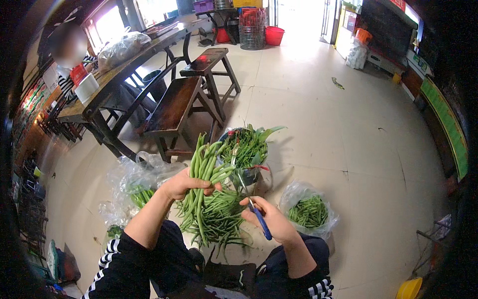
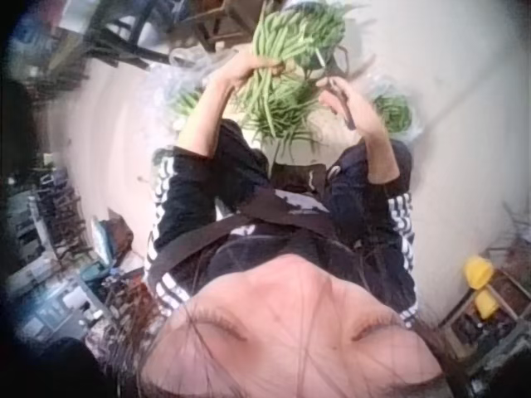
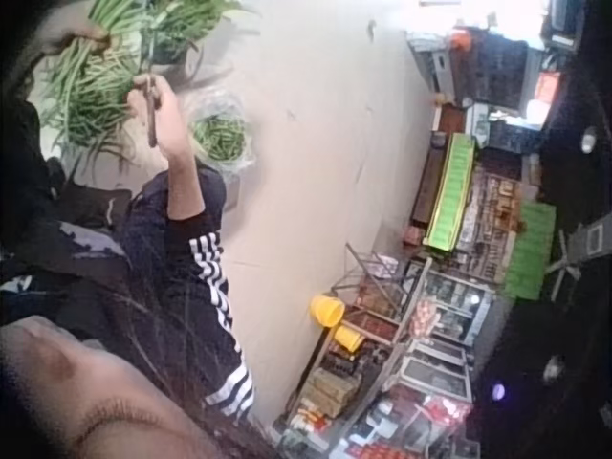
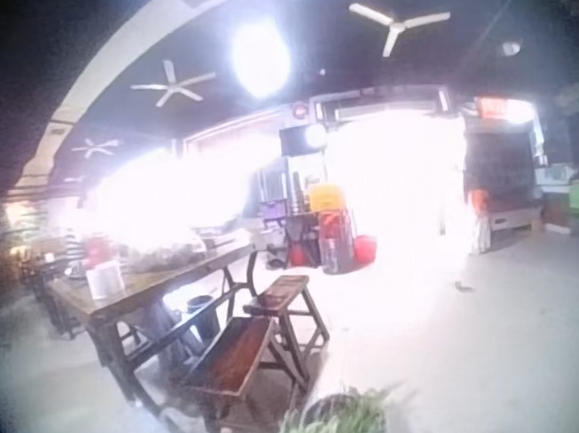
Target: The person sits on the floor and uses scissors to trim the ends off a bundle of green beans, placing the trimmed beans into a plastic bag.
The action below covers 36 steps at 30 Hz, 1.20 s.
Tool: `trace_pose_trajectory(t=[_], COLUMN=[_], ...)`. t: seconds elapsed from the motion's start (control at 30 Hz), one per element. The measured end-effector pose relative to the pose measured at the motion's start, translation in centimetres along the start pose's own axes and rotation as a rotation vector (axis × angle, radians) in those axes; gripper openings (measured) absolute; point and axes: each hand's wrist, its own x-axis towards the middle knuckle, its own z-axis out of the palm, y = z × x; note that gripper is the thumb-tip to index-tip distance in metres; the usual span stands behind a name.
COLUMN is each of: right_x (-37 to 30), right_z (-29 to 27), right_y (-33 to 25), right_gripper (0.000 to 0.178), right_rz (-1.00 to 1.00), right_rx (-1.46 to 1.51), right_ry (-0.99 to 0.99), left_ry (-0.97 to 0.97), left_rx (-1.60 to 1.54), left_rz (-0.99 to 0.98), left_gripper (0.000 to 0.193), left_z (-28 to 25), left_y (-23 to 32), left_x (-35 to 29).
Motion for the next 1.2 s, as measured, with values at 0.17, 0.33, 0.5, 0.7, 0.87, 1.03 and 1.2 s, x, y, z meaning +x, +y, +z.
trace_pose_trajectory(t=[0.17, 0.33, 0.5, 0.7, 0.87, 1.03, 1.2], right_x=[-0.3, -0.1, 0.6, 0.9, 1.3, 1.6, 2.2], right_z=[1.3, 1.6, 1.6, 1.7, 1.7, 2.6, 2.2], right_y=[-1.7, -2.0, -0.9, 0.0, 0.6, 0.1, 0.0], right_gripper=[0.034, 0.034, 0.037, 0.04, 0.036, 0.031, 0.029], right_rz=[-0.063, -0.037, -0.07, -0.165, -0.188, -0.026, -0.057], right_rx=[-0.096, -0.119, -0.215, -0.353, -0.353, -0.188, -0.214], right_ry=[-0.006, 0.011, 0.097, 0.201, 0.21, 0.234, 0.22], left_ry=[0.023, 0.032, 0.074, 0.064, 0.08, 0.222, 0.245], left_rx=[-0.194, -0.25, -0.08, 0.015, 0.074, 0.081, 0.096], left_rz=[-0.011, -0.037, -0.08, -0.126, -0.152, -0.191, -0.155], left_gripper=[0.042, 0.043, 0.037, 0.031, 0.027, 0.02, 0.016], left_z=[-1.0, -1.4, -0.6, -1.0, -0.7, -1.9, -2.3], left_y=[0.0, -0.4, 0.2, 0.4, 0.7, -0.1, 0.0], left_x=[0.1, -0.3, -0.4, -0.5, -0.7, -0.8, -1.5])
